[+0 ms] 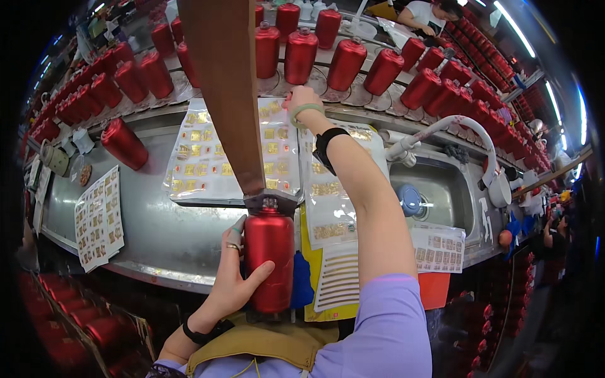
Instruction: Applying labels and decorative trim to red metal canisters on a factory assembly line.
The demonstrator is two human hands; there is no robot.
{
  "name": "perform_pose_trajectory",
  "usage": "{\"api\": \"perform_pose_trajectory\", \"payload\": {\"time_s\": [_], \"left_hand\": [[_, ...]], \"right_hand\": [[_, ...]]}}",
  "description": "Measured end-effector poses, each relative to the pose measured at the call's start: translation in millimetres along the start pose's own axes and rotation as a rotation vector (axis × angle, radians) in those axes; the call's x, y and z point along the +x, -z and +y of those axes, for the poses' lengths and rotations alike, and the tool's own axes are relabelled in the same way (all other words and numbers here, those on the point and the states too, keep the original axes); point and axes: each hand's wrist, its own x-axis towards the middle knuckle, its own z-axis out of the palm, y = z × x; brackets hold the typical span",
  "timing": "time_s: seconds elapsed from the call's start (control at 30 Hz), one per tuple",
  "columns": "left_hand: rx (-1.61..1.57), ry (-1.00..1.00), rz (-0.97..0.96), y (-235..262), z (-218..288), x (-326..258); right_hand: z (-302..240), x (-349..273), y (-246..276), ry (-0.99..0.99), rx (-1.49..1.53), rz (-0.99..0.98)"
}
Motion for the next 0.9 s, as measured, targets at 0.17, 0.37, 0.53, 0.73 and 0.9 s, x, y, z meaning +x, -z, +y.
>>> {"api": "perform_pose_trajectory", "payload": {"time_s": [0.17, 0.37, 0.53, 0.73, 0.9], "left_hand": [[-0.001, 0.03, -0.015, -1, 6, 7], [-0.1, 0.079, 0.031, 0, -1, 4], [-0.086, 0.036, 0.027, -4, -2, 6], [-0.054, 0.025, 0.055, -4, 4, 3], [-0.083, 0.084, 0.091, -6, 2, 1]], "right_hand": [[-2, -20, 30, 0.035, 0.127, 0.274], [32, -127, 88, 0.062, 0.627, 0.197], [175, -208, 140, -0.332, 0.33, -0.026], [296, -203, 95, -0.367, -0.114, 0.002], [300, -179, 60, -0.533, -0.426, -0.276]]}}
